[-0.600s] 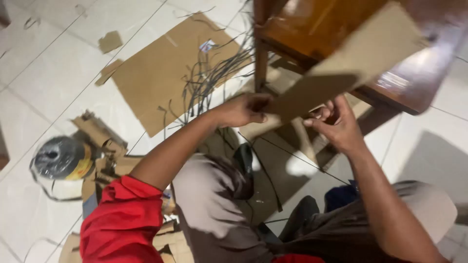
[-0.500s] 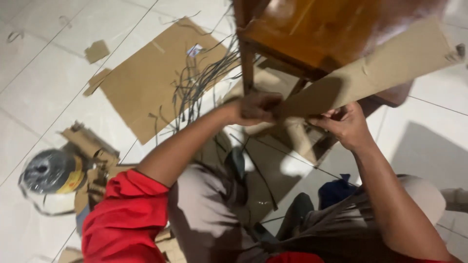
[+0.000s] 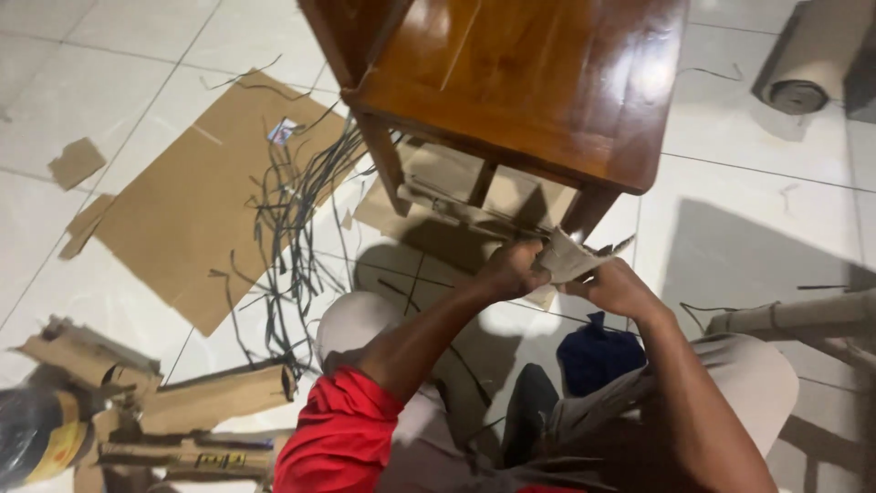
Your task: Wrapping a wooden chair leg with protective cardboard and securing it with plastic ties
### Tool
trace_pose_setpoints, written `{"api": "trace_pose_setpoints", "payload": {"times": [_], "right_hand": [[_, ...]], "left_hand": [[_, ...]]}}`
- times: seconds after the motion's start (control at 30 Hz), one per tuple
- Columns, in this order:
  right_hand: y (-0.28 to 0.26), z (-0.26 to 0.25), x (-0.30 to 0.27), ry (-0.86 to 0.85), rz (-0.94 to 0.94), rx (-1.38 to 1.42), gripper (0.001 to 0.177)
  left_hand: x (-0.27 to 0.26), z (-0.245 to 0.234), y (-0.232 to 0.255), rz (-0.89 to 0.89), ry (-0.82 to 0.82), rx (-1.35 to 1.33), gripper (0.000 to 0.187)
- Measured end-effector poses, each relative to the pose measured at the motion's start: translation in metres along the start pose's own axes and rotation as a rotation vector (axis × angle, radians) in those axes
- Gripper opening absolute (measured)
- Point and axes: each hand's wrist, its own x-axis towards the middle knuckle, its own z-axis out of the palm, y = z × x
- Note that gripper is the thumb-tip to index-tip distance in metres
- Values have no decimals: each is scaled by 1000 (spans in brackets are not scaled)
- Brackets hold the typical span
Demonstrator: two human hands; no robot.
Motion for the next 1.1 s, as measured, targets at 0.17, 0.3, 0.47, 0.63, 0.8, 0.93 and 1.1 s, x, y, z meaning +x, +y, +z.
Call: {"api": "trace_pose_setpoints", "payload": {"times": [0.17,0.3,0.47,0.63,0.8,0.93,1.1], "right_hand": [[28,0,10,205,119,136,53],[4,-5,5,301,195,222,49],[38,16,41,356,242,252,67],[10,12,46,384,283,295,77],[-10,10,44,435,220,224,57],[-16,7,44,485,219,177,57],[-2,17,49,587,108,114,55]], "left_hand": [[32,-18,25,-55,-11,-44,40],[44,-12,30,-31,21,-23,37],[53,8,20,-28,48,27,36],[57,14,19,-14,136,-5,35],[58,-3,26,-110,99,-33,35],[57,-19,42,-163,133,-65,35],[56,-25,41,-65,169,-179,45]]}}
